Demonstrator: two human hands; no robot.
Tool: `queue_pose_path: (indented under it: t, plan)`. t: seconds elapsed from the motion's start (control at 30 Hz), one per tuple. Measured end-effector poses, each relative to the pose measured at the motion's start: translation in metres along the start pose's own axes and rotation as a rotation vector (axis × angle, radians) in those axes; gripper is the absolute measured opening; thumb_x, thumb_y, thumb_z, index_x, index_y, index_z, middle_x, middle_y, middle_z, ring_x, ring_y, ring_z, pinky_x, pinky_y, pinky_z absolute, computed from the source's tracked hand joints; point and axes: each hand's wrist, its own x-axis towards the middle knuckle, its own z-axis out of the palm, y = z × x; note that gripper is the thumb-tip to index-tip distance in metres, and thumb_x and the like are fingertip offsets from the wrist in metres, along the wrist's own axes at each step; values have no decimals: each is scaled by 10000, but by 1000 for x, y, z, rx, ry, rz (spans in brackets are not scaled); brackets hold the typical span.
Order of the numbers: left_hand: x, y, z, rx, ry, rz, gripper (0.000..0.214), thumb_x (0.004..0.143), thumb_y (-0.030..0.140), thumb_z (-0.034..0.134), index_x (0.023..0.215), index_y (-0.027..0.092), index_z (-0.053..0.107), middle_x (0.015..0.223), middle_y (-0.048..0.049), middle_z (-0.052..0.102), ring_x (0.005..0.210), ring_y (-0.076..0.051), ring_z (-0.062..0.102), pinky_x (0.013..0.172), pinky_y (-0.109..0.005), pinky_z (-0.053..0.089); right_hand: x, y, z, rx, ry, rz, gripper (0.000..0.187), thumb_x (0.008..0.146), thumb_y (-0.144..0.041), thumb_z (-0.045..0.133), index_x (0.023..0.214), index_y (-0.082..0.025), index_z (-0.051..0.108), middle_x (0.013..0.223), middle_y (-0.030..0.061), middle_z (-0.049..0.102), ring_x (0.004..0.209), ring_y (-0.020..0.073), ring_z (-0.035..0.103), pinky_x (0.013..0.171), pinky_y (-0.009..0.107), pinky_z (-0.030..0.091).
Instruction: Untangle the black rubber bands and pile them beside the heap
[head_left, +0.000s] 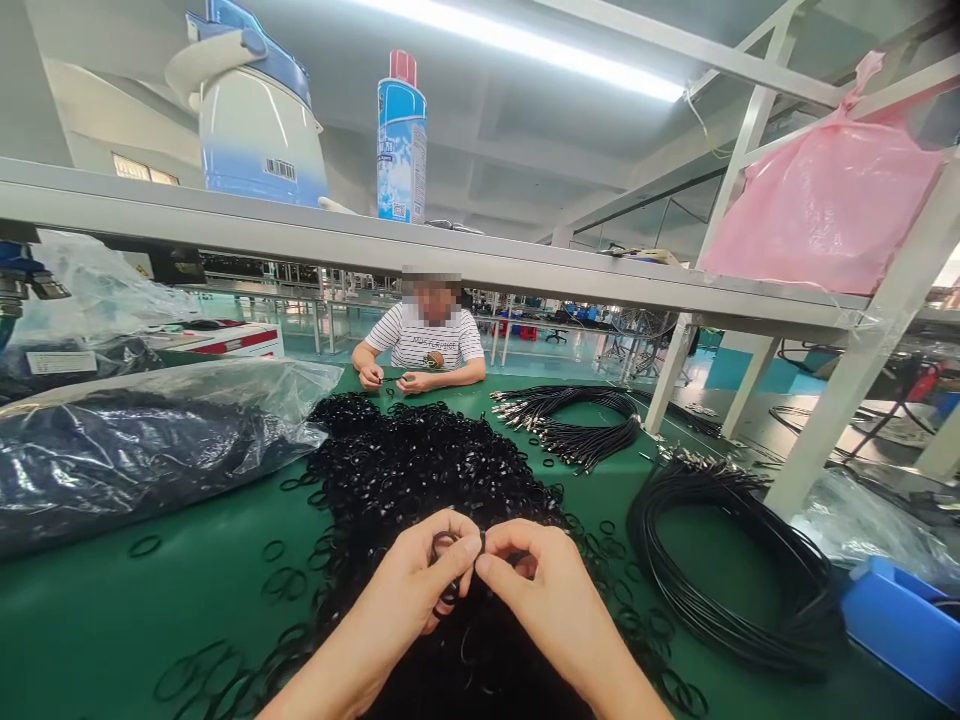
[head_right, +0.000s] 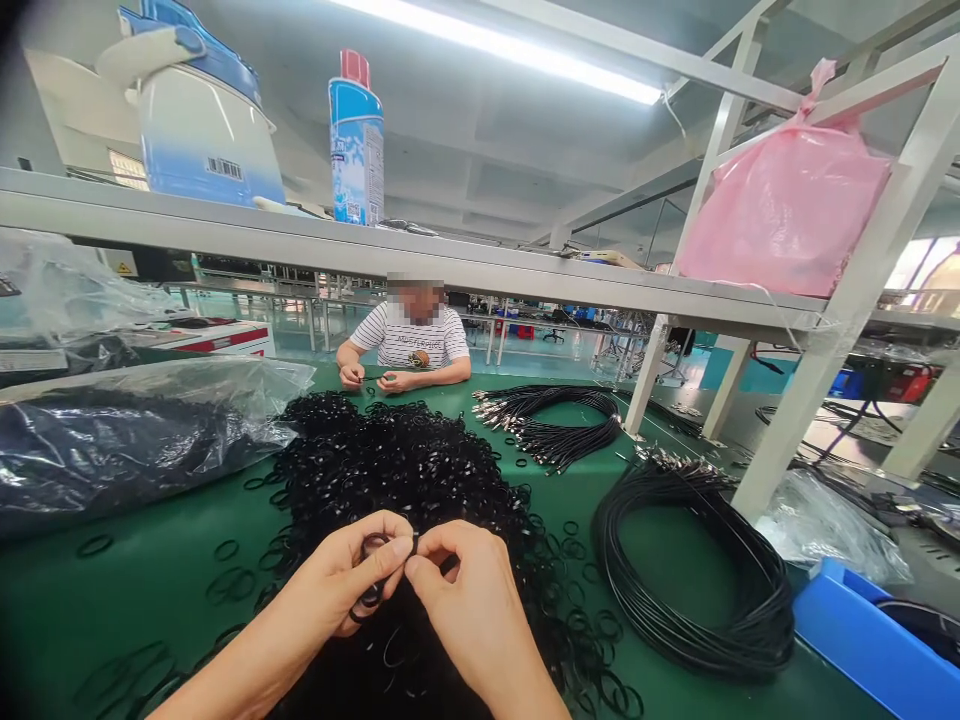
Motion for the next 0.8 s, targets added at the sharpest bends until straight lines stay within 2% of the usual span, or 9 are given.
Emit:
queue_pose_path:
  t: [0.1,0.2,0.33,0.57,0.8]
  plan:
    - [0,1,-2,187,72,109,227,831,436,516,825,209,531,577,72,480,497,-77,375,442,-176,281,0,1,2,-30,64,-13,135,793,-219,566,697,-208,660,724,-31,634,629,118,535,558,214,385]
    - [-1,1,-3,368,157,232,183,838,366,515,766,208,573,632,52,540,599,-103,471,562,-205,367,1,2,4,-94,128,-15,130,782,-210,581,692,-218,675,678,-33,617,592,116,528,552,223,374]
    - [-3,1,1,508,201,271,163,845,326,490,780,227,602,754,39,630,725,-140,562,674,-227,403,0,2,6,-172,144,-16,151,775,-182,582,672,-231,680,646,-35,622,600,127,544,564,235,364]
    - [-5,0,4,676,266,277,162,856,324,466,841,258,613,754,66,663,655,-123,583,630,-211,405,-4,0,8,-290,122,-91,197,833,-165,492,759,-251,653,744,-40,640,660,137,546,598,238,347]
    - [-9,-1,5,733,300,319,146,862,295,475,817,270,612,740,91,664,603,-95,567,600,-190,400,-5,2,9,-342,132,-92,213,829,-176,473,677,-240,608,640,-37,592,583,131,506,542,226,313]
